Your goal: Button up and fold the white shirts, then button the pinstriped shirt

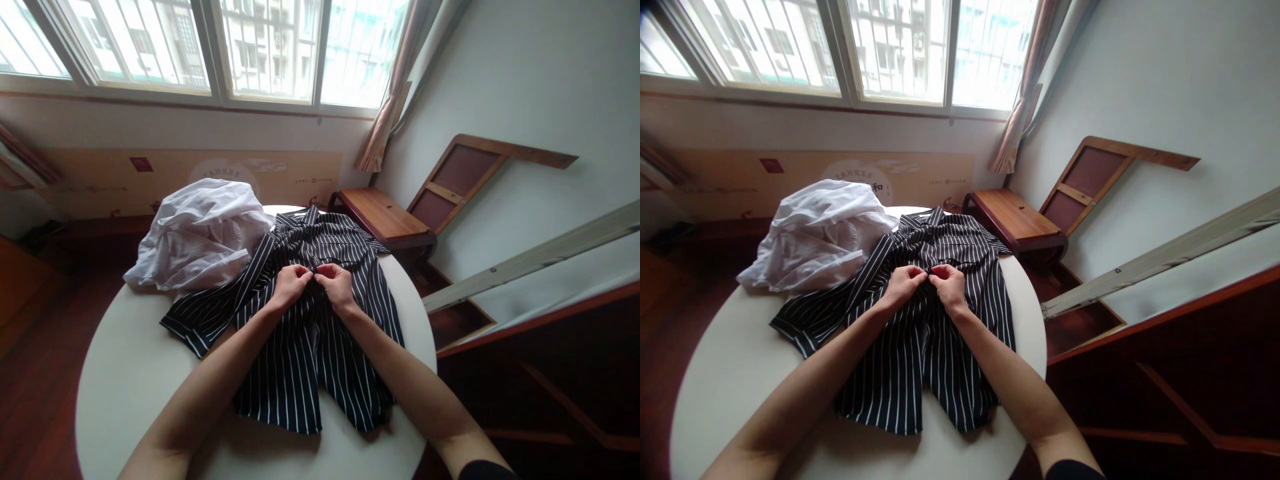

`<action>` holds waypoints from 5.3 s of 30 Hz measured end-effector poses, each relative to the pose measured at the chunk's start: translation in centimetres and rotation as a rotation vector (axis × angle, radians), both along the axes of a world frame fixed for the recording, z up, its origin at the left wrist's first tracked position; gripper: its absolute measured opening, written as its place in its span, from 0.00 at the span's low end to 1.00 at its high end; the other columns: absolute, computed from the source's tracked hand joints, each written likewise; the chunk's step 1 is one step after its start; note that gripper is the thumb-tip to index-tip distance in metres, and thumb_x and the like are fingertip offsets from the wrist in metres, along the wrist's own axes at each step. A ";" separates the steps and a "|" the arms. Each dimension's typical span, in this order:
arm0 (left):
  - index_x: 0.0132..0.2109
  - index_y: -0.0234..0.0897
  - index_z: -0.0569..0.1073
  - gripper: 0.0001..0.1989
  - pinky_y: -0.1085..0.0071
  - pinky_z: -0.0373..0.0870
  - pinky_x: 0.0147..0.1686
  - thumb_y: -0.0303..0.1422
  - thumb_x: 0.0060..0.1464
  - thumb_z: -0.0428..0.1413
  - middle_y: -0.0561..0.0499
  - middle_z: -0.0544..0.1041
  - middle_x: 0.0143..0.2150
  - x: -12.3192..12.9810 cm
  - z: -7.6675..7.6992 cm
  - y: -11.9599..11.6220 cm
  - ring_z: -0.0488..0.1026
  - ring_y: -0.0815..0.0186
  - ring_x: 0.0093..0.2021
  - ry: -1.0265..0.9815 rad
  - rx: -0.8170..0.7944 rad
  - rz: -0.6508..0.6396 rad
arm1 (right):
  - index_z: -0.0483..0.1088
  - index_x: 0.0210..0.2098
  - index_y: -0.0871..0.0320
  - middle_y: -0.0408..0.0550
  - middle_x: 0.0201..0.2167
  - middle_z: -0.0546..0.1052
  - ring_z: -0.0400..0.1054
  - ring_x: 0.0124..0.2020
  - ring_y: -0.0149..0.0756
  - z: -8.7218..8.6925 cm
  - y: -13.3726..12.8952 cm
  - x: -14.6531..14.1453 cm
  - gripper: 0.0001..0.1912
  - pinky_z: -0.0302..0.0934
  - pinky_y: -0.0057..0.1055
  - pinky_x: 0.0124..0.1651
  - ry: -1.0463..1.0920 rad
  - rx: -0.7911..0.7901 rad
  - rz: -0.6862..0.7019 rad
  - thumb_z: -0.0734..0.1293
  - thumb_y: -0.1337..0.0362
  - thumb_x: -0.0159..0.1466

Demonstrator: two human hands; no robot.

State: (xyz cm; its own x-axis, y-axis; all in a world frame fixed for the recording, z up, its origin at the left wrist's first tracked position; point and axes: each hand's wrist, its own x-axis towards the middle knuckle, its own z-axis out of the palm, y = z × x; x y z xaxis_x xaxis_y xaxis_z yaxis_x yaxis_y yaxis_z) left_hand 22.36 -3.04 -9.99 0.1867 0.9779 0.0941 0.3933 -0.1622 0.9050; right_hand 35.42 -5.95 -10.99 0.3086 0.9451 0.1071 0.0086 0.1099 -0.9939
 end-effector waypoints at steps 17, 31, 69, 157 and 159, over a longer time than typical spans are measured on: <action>0.30 0.33 0.79 0.09 0.75 0.63 0.27 0.34 0.45 0.58 0.48 0.78 0.27 -0.2 -1.3 0.7 0.72 0.66 0.29 -0.051 -0.057 0.029 | 0.72 0.32 0.60 0.47 0.29 0.78 0.72 0.32 0.36 0.1 0.2 -0.2 0.10 0.66 0.32 0.39 -0.149 0.049 -0.016 0.69 0.63 0.49; 0.31 0.31 0.78 0.11 0.75 0.64 0.28 0.36 0.47 0.56 0.48 0.77 0.27 0.5 -1.8 0.4 0.71 0.68 0.27 -0.247 -0.149 0.090 | 0.71 0.34 0.53 0.44 0.30 0.77 0.71 0.31 0.37 0.7 -1.3 -1.4 0.06 0.62 0.34 0.43 -0.650 0.164 -0.117 0.64 0.64 0.57; 0.33 0.34 0.66 0.13 0.76 0.60 0.28 0.36 0.62 0.43 0.53 0.65 0.28 -10.3 2.1 -11.3 0.62 0.72 0.28 0.138 0.220 -0.494 | 0.62 0.34 0.58 0.42 0.28 0.66 0.60 0.29 0.28 6.4 -13.7 4.8 0.08 0.57 0.27 0.33 -0.324 -0.146 0.589 0.60 0.59 0.64; 0.34 0.34 0.72 0.09 0.74 0.67 0.32 0.22 0.44 0.51 0.53 0.73 0.29 -2.1 -0.4 -0.8 0.70 0.70 0.30 -0.014 0.184 -0.268 | 0.65 0.38 0.58 0.42 0.27 0.72 0.67 0.28 0.32 0.4 -3.3 2.2 0.14 0.61 0.29 0.32 -0.339 -0.051 0.136 0.65 0.62 0.53; 0.32 0.34 0.72 0.04 0.75 0.67 0.31 0.25 0.46 0.53 0.53 0.74 0.28 -2.3 -0.2 -0.8 0.71 0.70 0.29 -0.043 0.208 -0.257 | 0.65 0.37 0.58 0.42 0.25 0.72 0.67 0.26 0.31 0.6 -3.6 2.2 0.10 0.60 0.28 0.31 -0.356 -0.027 0.158 0.63 0.63 0.55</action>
